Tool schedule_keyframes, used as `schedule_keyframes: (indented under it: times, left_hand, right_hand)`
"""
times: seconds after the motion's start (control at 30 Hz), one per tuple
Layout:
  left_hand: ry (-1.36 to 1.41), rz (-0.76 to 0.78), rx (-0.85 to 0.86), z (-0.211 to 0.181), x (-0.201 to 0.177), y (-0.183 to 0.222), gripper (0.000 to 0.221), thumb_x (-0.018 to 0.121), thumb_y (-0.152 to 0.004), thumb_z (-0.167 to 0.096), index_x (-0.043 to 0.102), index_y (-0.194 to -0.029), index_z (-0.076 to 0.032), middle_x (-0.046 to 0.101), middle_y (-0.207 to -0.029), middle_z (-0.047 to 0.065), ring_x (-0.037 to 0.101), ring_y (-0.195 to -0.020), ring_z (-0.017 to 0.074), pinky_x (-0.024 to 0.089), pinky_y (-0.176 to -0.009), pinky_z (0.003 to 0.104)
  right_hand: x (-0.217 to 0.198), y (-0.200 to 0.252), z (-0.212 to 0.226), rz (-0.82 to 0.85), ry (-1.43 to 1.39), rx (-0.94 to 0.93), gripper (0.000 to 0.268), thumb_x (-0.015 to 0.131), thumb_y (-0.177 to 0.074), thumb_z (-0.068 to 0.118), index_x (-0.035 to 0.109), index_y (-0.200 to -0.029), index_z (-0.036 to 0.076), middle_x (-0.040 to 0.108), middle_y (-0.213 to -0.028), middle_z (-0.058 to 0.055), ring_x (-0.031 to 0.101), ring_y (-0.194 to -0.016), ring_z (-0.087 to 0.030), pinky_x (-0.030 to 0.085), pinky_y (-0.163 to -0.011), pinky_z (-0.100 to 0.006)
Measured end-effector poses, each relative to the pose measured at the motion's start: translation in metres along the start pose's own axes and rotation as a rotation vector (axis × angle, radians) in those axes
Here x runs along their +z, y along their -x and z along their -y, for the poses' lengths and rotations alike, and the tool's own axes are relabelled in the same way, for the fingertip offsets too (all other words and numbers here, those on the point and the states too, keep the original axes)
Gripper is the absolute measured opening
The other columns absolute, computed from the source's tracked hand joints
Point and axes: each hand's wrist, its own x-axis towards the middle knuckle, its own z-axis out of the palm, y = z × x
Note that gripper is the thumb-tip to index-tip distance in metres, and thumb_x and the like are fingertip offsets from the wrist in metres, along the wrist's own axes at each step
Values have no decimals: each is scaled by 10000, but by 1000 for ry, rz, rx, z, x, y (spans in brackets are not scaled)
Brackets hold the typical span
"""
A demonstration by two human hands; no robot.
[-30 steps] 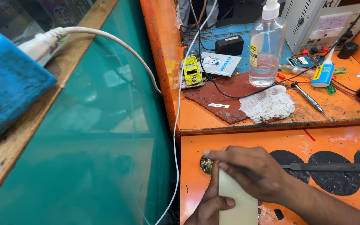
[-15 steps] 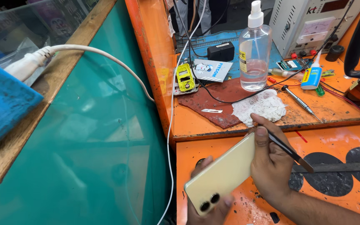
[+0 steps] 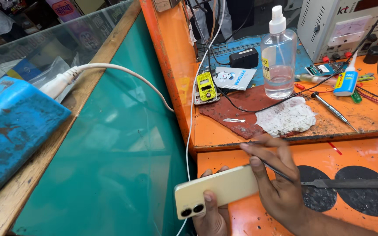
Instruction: The person disassembles a mobile phone by using a pry tool to separate the back casing and a screwdriver to remove internal screws from the device.
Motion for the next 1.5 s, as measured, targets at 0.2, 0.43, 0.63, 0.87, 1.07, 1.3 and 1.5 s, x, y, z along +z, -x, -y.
schedule_keyframes:
  times: [0.2, 0.43, 0.63, 0.87, 1.07, 1.3, 1.5]
  left_hand:
    - [-197, 49, -94, -8, -3, 1, 555, 701, -915, -213, 502, -1331, 95, 699, -1194, 308, 693, -1122, 361, 561, -1009, 542]
    - [-407, 159, -69, -6, -6, 5, 487, 725, -937, -166, 564, -1302, 115, 711, -1179, 264, 686, -1149, 300, 535, -1050, 470]
    - [-459, 184, -81, 0, -13, 8, 463, 727, -921, -157, 592, -1294, 80, 690, -1250, 218, 672, -1192, 280, 530, -1064, 457]
    - [-474, 180, -12, -1, -6, 3, 521, 762, -918, -203, 585, -1288, 117, 713, -1197, 264, 681, -1186, 315, 529, -1083, 464]
    - [-226, 159, -262, -17, 2, -5, 608, 644, -822, -119, 472, -1355, 119, 692, -1153, 307, 702, -1101, 383, 600, -927, 520]
    - [-64, 148, -355, -24, -9, -8, 597, 523, -797, -85, 459, -1365, 85, 677, -1181, 270, 703, -1092, 372, 586, -937, 482]
    - [-220, 135, -317, -32, -8, -1, 473, 534, -837, -63, 528, -1296, 52, 691, -1138, 205, 693, -1037, 265, 569, -921, 406]
  right_hand:
    - [-16, -1, -8, -44, 128, -106, 262, 690, -948, 17, 731, -1207, 24, 625, -1047, -140, 619, -832, -167, 523, -720, -255]
    - [-15, 2, -3, 121, -105, -310, 235, 821, -850, 75, 724, -1063, 65, 764, -962, -73, 800, -884, -178, 664, -759, -271]
    - [-17, 2, -3, 134, -84, -303, 232, 835, -831, 79, 726, -1036, 67, 772, -947, -62, 807, -870, -179, 663, -740, -271]
    - [-16, -4, -15, 50, -16, -134, 105, 750, -890, 51, 693, -977, 62, 746, -902, -80, 765, -788, -186, 613, -699, -295]
    - [-28, -55, -44, 714, 793, 459, 341, 610, -961, 440, 736, -1041, 134, 726, -689, -141, 713, -725, -355, 536, -711, -523]
    - [-24, -56, -47, 774, 988, 479, 412, 603, -885, 551, 796, -955, 193, 729, -763, -126, 723, -800, -361, 565, -773, -520]
    - [-15, -45, -31, 329, 1211, 394, 482, 725, -875, 553, 729, -987, 84, 708, -906, -113, 707, -844, -336, 546, -679, -496]
